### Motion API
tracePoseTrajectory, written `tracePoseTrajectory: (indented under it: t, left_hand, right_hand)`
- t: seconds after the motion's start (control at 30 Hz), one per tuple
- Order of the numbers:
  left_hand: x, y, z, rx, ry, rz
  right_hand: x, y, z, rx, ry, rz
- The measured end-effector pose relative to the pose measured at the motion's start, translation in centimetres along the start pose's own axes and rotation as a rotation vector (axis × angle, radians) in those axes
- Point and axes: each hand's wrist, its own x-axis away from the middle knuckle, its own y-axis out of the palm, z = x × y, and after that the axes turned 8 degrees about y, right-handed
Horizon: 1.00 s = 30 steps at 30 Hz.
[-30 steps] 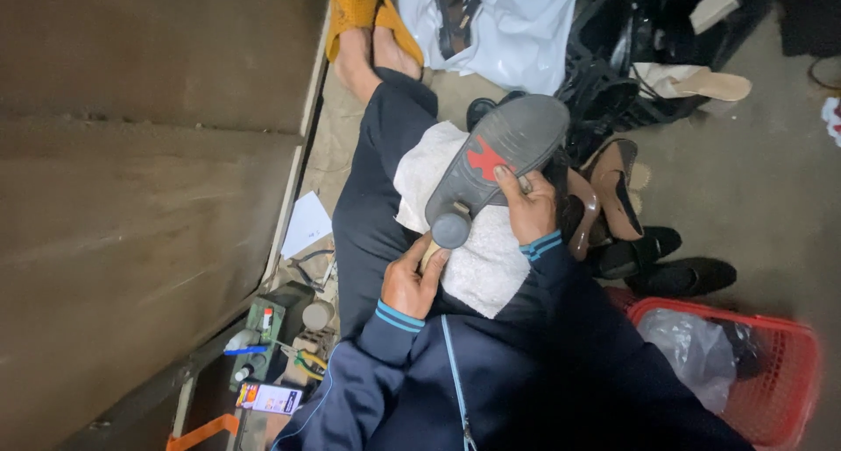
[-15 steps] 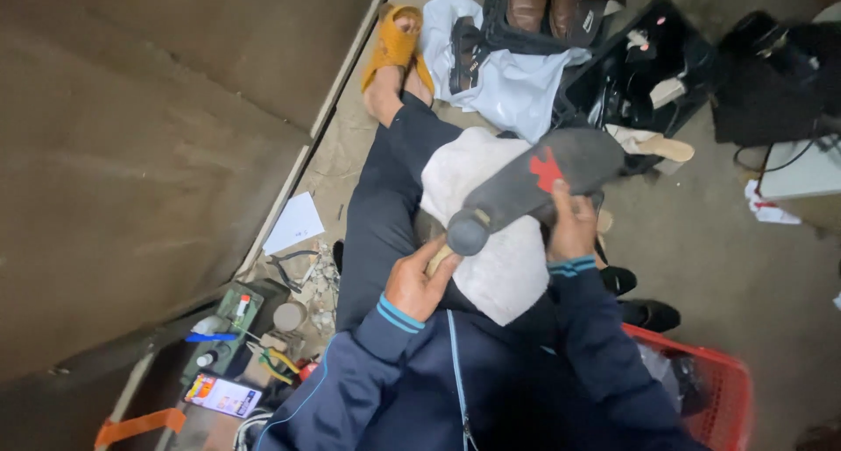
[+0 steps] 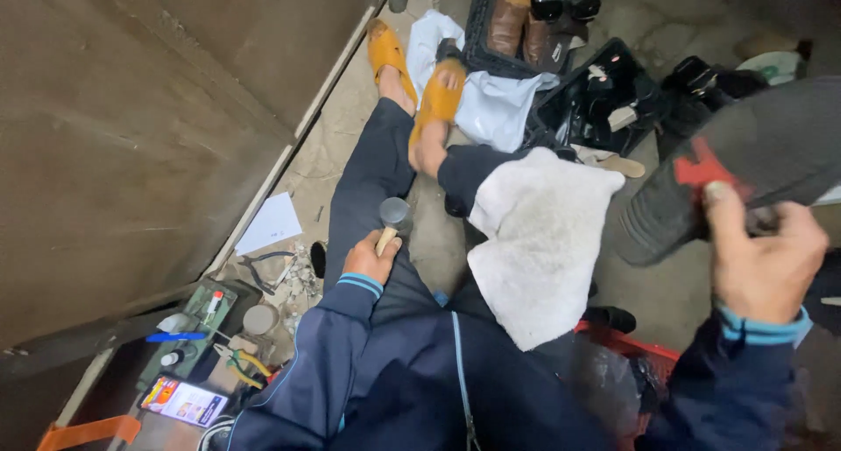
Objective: The person sits on the floor and uses a rubber mallet to tap the sole of a grey slip-on shoe resting on a white cloth. They then switch to a brown Nike slide sandal and continue tapping the sole with the mallet.
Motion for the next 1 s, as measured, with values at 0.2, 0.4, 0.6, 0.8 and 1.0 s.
tracePoseTrajectory:
  t: [0.2, 0.4, 0.6, 0.8, 1.0]
  left_hand:
    - [0.3, -1.1, 2.4, -0.029, -0.184, -0.118]
    - [1.5, -2.1, 3.1, -0.022, -0.175, -0.145]
    - [1.7, -1.4, 1.3, -0.009, -0.079, -0.078]
    - [2.7, -2.6, 4.6, -0.015, -0.08, -0.002]
    - [6.5, -5.4, 2.3, 0.14, 0.007, 0.341]
  right_hand:
    - [6.6, 2.0, -10.9, 0.496, -0.573, 0.09]
    - [7.7, 4.2, -14.6, 0.145, -0.347, -0.583]
    - [8.1, 11.8, -10.1, 0.02, -0.306, -0.273]
    - [6.8, 13.7, -7.5, 0.037, -0.241, -0.325]
    - [6.0, 12.5, -8.6, 0.137, -0.069, -0.385]
